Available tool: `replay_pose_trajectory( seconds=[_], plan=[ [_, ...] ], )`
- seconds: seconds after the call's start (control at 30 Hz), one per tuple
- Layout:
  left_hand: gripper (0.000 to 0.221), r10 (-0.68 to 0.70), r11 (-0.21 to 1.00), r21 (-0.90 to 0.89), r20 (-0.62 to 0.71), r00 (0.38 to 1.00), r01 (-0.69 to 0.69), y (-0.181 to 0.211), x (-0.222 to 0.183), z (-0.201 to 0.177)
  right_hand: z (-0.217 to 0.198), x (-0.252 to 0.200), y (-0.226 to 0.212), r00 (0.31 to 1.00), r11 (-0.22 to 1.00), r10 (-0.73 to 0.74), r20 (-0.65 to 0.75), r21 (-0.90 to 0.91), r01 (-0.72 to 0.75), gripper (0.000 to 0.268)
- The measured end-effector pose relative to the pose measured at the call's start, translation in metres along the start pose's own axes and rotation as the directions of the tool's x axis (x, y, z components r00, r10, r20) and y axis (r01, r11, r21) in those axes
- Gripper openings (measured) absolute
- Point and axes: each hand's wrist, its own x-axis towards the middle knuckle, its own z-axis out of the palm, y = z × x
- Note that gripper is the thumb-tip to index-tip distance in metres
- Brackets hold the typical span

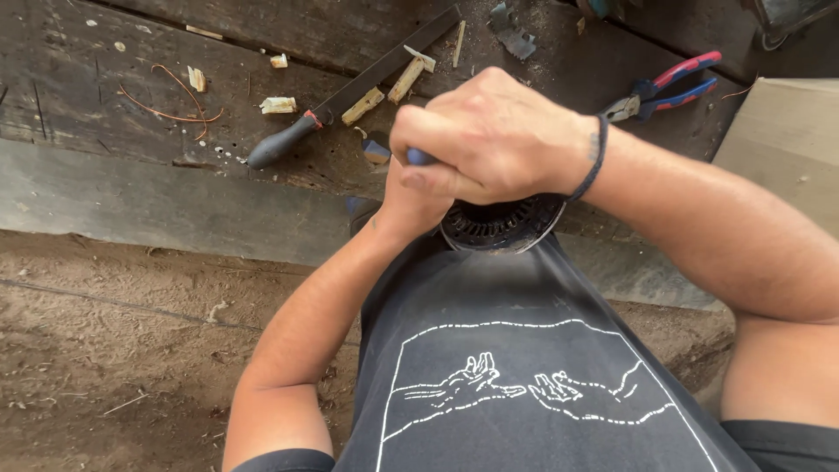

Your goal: Repairing an electric motor stator by manipulating internal components with a screwdriver and pliers

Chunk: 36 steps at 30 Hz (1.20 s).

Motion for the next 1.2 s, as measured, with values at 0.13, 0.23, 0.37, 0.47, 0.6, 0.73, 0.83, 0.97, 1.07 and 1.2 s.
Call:
replay_pose_trajectory(
  seconds=[0.13, 0.23, 0.37, 0.47, 0.6, 0.73, 0.83, 0.97, 1.07, 1.2],
  plan=[
    [0.041, -0.023, 1.000, 0.010, -0.004, 1.000, 0.023, 0.004, 0.003, -0.001, 0.007, -0.015, 0.004, 0.988, 0.993, -0.111, -0.103, 0.023, 0.114, 0.039],
    [0.048, 0.334, 0.937, 0.131, -0.068, 0.940, -0.324, 0.019, 0.010, -0.003, 0.010, -0.031, 0.010, 0.973, 0.986, -0.139, -0.185, 0.070, 0.154, 0.043],
    [0.020, 0.384, 0.890, 0.267, 0.001, 0.923, -0.370, 0.042, 0.021, -0.002, 0.007, -0.054, 0.013, 0.956, 0.971, -0.120, -0.268, 0.167, 0.169, 0.044],
    [0.017, 0.417, 0.878, 0.250, 0.024, 0.909, -0.409, 0.053, 0.025, -0.005, 0.013, -0.071, 0.016, 0.933, 0.947, -0.065, -0.355, 0.273, 0.170, 0.044],
    [0.018, 0.487, 0.849, 0.163, 0.131, 0.864, -0.503, 0.056, 0.037, -0.009, 0.015, -0.088, 0.017, 0.899, 0.932, -0.008, -0.438, 0.322, 0.165, 0.049],
    [0.015, 0.456, 0.870, 0.100, 0.206, 0.866, -0.482, 0.056, 0.041, -0.007, 0.036, -0.111, 0.019, 0.912, 0.960, 0.090, -0.401, 0.280, 0.028, 0.058],
    [0.035, 0.103, 0.985, -0.157, 0.193, 0.976, -0.073, 0.063, 0.032, -0.014, 0.019, -0.113, -0.023, 0.783, 0.944, 0.186, -0.594, 0.328, 0.024, 0.064],
    [0.026, 0.054, 0.977, -0.208, 0.080, 0.995, -0.037, 0.058, 0.024, -0.018, 0.008, -0.132, -0.044, 0.324, 0.953, 0.127, -0.938, 0.206, 0.222, 0.053],
    [0.025, 0.105, 0.989, -0.117, 0.079, 0.991, -0.095, 0.056, 0.022, -0.017, 0.023, -0.155, -0.042, 0.281, 0.936, 0.229, -0.932, 0.290, 0.201, 0.050],
    [0.031, 0.201, 0.945, 0.249, 0.067, 0.977, -0.211, 0.057, 0.023, -0.015, 0.052, -0.173, -0.019, 0.308, 0.944, 0.271, -0.912, 0.314, 0.100, 0.054]
  ],
)
